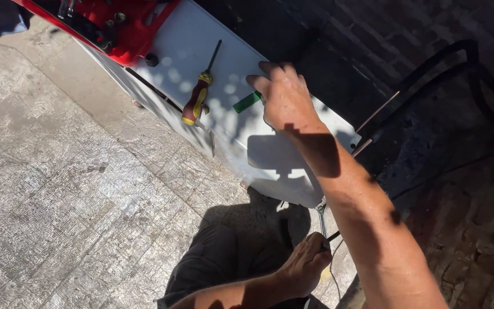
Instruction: Stripping the outer and inner insulation from an electrical cable using a utility knife and pliers to prepare it for connection.
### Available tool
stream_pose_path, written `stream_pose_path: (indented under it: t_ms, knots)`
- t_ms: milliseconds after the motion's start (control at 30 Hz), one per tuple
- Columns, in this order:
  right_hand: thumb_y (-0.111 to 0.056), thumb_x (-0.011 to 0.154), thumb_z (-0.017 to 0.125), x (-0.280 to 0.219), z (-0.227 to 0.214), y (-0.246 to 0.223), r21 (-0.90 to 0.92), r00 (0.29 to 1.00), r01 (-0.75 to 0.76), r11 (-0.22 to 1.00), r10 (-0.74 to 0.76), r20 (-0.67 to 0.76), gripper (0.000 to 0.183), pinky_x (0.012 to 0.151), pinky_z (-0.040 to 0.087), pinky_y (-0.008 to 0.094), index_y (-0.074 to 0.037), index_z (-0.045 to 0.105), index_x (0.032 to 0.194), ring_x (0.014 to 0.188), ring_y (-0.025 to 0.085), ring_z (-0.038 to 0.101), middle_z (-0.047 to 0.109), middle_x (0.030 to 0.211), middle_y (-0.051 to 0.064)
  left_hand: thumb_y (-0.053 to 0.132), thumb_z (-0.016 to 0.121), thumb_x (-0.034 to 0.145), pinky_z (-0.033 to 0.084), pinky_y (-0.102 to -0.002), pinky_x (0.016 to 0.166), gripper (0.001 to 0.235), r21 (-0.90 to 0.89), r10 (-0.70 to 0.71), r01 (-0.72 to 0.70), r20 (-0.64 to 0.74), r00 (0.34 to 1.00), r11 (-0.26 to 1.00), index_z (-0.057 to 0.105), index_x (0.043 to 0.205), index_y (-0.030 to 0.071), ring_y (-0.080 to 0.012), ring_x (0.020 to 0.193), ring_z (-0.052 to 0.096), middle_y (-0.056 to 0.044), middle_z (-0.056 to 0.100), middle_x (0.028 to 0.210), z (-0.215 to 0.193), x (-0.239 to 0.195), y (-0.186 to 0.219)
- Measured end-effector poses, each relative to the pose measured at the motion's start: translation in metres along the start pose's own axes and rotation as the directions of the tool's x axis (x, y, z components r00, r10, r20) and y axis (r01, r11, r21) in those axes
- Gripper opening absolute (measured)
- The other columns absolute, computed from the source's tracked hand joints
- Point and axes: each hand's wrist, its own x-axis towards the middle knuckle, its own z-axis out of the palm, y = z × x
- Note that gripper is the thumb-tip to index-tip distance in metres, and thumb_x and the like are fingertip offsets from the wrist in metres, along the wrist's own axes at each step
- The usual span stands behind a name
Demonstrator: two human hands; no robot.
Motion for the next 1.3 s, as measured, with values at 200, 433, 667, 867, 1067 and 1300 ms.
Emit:
stream_pose_path:
  t_ms: [200,433,667,867,1067,1300]
  knots:
    - [-0.003,0.075,0.053,0.015,0.001,0.018,-0.194,0.988,0.141,0.971,-0.127,0.084,0.029,0.072,0.045,0.053,-0.01,0.068,0.098,0.098,0.034,0.053,0.063,0.1,0.008,0.004,0.042,0.099,0.034,-0.044,0.068,0.009,-0.159,-0.269,0.285,0.119,0.956,0.945,0.039,0.092,0.003,-0.0298,0.077,0.04,-0.014,0.042,0.09,-0.009,0.028,0.003]
    - [-0.002,0.082,0.044,-0.014,-0.111,-0.012,0.084,0.9,-0.335,0.938,0.292,0.324,0.035,0.064,0.046,0.051,-0.019,0.053,0.111,0.076,0.04,0.06,0.065,0.089,0.01,0.021,0.036,0.097,0.036,-0.041,0.074,0.016,-0.334,-0.585,0.64,0.259,0.768,0.692,0.041,0.086,0.01,-0.0215,0.078,0.041,-0.005,0.045,0.083,-0.017,0.079,0.021]
    - [0.007,0.088,0.059,-0.179,-0.16,0.067,0.964,0.751,-0.19,0.184,0.659,0.023,0.023,0.063,0.067,0.032,0.003,0.069,0.108,0.077,0.035,0.079,0.075,0.114,0.024,0.038,0.035,0.101,0.039,-0.036,0.086,0.04,-0.461,-0.525,0.56,0.217,0.823,0.688,0.058,0.105,0.006,-0.0213,0.093,0.051,-0.007,0.055,0.099,-0.017,0.138,0.031]
    - [-0.014,0.094,0.071,-0.303,-0.169,0.039,0.912,0.575,-0.032,0.408,0.754,-0.317,0.029,0.064,0.064,0.037,0.007,0.067,0.113,0.056,0.024,0.067,0.063,0.07,0.025,0.024,0.041,0.11,0.052,-0.034,0.072,0.041,-0.602,-0.25,0.25,0.086,0.965,0.758,0.067,0.119,-0.005,-0.0196,0.085,0.057,-0.013,0.056,0.094,-0.013,0.189,0.051]
    - [-0.012,0.106,0.049,-0.3,-0.174,-0.015,0.903,0.471,-0.162,0.397,0.836,-0.283,0.013,0.082,0.069,0.048,-0.004,0.048,0.095,0.091,0.03,0.078,0.068,0.103,0.022,0.014,0.06,0.102,0.061,-0.04,0.076,0.03,-0.478,-0.193,0.194,0.053,0.98,0.857,0.072,0.12,-0.006,-0.0244,0.081,0.065,-0.014,0.059,0.093,-0.015,0.221,0.076]
    - [-0.013,0.102,0.045,-0.3,-0.188,-0.01,0.67,0.656,-0.324,0.668,0.669,-0.35,0.029,0.054,0.05,0.025,0.009,0.052,0.12,0.056,0.013,0.059,0.061,0.073,0.01,0.011,0.072,0.093,0.059,-0.033,0.067,0.017,-0.401,-0.179,0.218,0.135,0.975,0.89,0.075,0.105,0.0,-0.0218,0.074,0.069,-0.012,0.069,0.086,-0.005,0.248,0.095]
